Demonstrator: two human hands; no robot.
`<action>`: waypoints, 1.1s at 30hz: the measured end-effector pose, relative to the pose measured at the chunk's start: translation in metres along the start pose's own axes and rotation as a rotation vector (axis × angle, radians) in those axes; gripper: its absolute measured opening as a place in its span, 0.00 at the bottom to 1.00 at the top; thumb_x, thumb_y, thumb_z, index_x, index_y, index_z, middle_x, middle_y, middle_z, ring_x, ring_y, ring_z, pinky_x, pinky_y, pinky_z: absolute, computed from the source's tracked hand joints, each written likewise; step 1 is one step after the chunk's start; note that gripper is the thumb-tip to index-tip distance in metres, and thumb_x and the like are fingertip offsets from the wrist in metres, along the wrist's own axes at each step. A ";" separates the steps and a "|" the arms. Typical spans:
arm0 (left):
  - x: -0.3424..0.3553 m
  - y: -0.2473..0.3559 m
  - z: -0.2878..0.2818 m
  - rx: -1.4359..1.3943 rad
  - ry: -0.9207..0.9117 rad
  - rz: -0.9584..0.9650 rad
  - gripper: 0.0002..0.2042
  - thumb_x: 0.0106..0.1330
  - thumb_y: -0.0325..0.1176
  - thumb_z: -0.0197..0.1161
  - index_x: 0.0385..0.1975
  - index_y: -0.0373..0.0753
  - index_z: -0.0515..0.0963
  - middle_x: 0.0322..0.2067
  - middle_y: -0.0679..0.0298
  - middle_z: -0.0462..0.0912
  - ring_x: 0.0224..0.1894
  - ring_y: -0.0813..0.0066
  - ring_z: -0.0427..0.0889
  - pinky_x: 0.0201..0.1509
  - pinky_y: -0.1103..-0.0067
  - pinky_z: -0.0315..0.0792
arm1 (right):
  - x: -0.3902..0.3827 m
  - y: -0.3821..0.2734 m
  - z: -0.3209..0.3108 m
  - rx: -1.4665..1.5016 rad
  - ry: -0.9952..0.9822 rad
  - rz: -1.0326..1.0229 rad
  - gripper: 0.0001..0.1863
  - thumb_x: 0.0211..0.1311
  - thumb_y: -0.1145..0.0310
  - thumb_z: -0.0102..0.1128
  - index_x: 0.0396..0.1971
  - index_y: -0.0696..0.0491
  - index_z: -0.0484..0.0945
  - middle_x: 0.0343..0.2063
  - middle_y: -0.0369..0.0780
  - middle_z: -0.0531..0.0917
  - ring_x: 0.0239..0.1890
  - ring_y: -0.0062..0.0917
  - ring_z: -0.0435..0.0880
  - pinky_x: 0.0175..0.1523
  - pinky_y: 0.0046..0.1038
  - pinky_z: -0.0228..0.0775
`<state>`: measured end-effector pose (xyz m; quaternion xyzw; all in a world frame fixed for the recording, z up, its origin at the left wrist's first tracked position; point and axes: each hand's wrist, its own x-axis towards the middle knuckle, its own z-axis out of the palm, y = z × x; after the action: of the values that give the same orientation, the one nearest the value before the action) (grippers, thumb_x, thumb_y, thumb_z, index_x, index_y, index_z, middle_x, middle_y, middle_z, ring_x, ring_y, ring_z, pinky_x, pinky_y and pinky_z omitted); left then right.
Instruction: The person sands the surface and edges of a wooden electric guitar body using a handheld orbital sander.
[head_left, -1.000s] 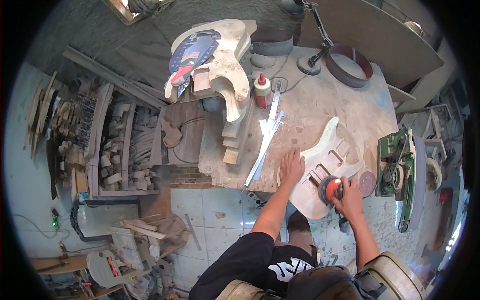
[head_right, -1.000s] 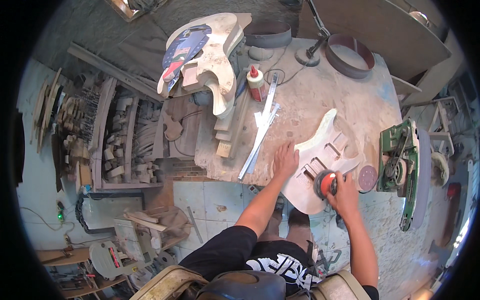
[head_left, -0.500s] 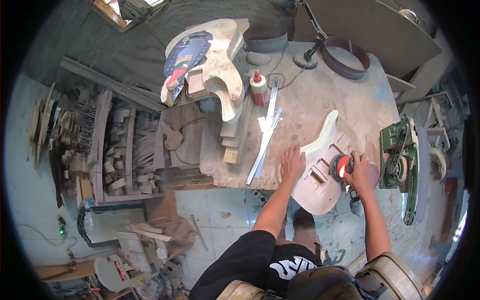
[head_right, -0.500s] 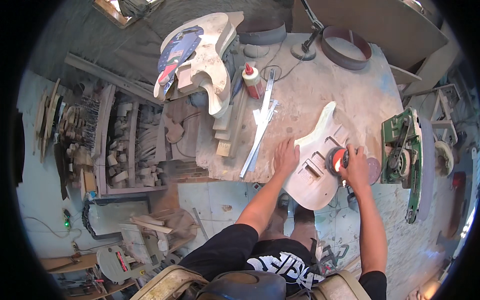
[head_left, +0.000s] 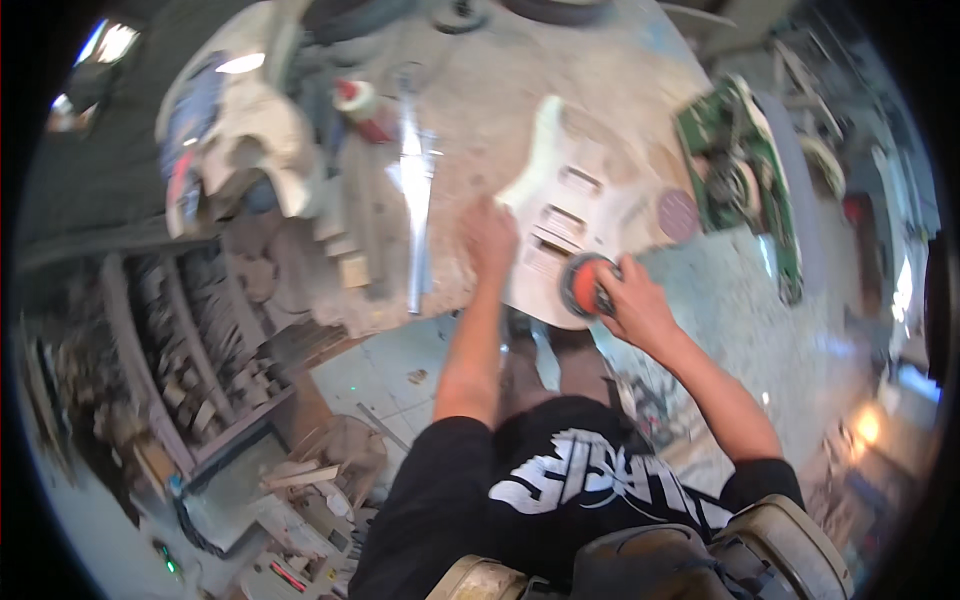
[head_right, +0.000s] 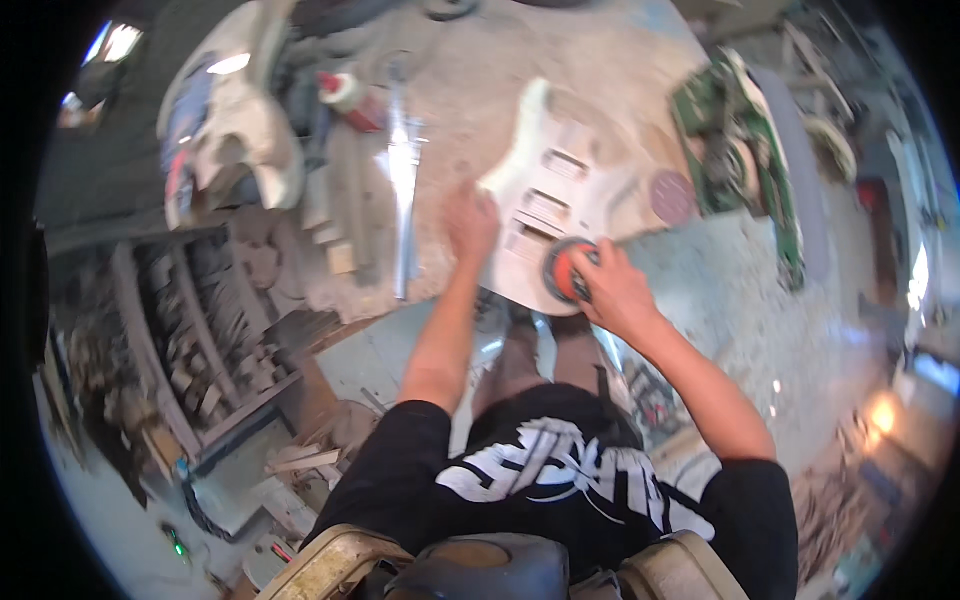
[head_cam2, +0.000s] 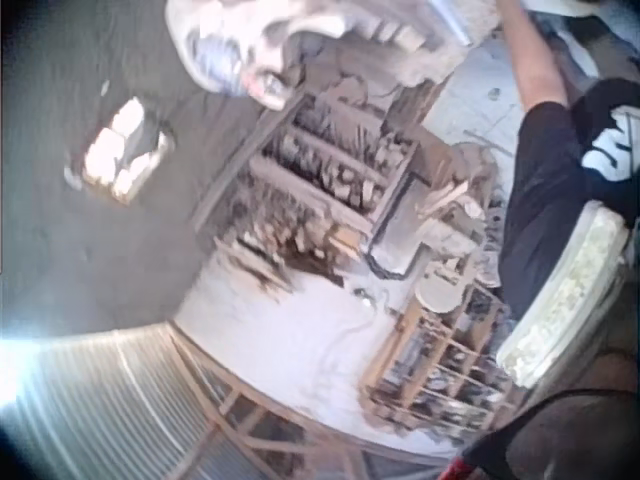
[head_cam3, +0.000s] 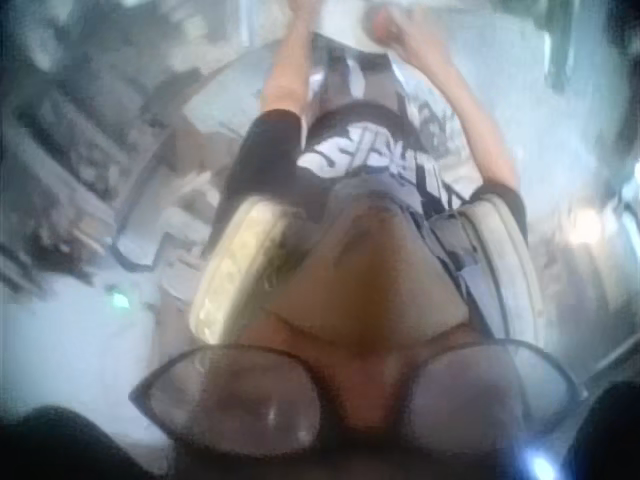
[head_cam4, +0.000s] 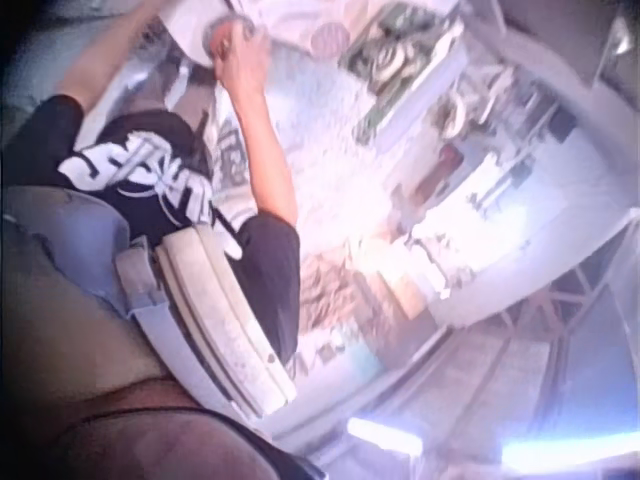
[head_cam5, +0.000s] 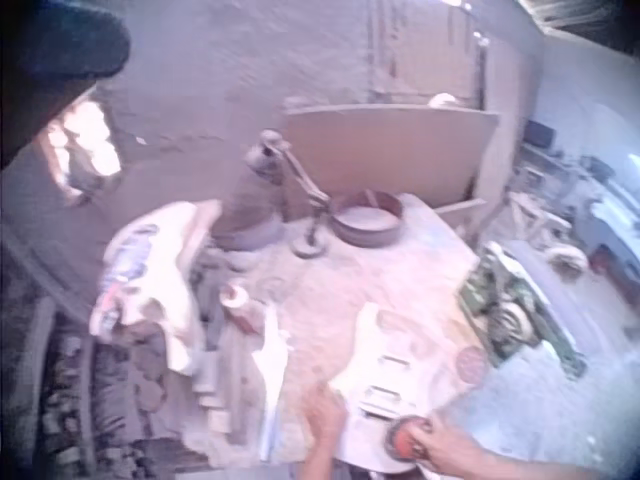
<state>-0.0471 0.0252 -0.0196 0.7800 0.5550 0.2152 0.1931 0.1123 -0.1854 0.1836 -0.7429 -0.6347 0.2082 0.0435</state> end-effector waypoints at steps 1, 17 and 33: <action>0.000 0.006 -0.002 -0.005 -0.030 0.022 0.25 0.77 0.45 0.58 0.65 0.31 0.77 0.61 0.42 0.81 0.63 0.42 0.78 0.70 0.52 0.68 | 0.000 0.003 -0.003 -0.001 -0.026 0.020 0.42 0.48 0.69 0.81 0.65 0.44 0.70 0.54 0.51 0.72 0.52 0.53 0.81 0.47 0.51 0.83; 0.003 0.023 -0.011 0.009 0.005 0.101 0.22 0.77 0.42 0.58 0.64 0.35 0.81 0.59 0.47 0.84 0.61 0.44 0.80 0.68 0.57 0.72 | 0.068 0.067 -0.021 -0.014 0.235 0.110 0.37 0.54 0.68 0.76 0.65 0.44 0.72 0.52 0.52 0.75 0.47 0.54 0.84 0.47 0.52 0.82; 0.003 0.018 -0.014 0.025 -0.026 0.095 0.21 0.77 0.42 0.58 0.63 0.38 0.80 0.59 0.49 0.84 0.62 0.46 0.79 0.67 0.56 0.71 | 0.046 0.057 -0.005 0.044 0.270 0.096 0.36 0.51 0.72 0.75 0.63 0.43 0.73 0.52 0.51 0.74 0.50 0.52 0.82 0.50 0.52 0.81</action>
<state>-0.0400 0.0234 0.0022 0.8105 0.5176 0.2069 0.1801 0.1718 -0.1515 0.1578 -0.7924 -0.5822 0.1219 0.1349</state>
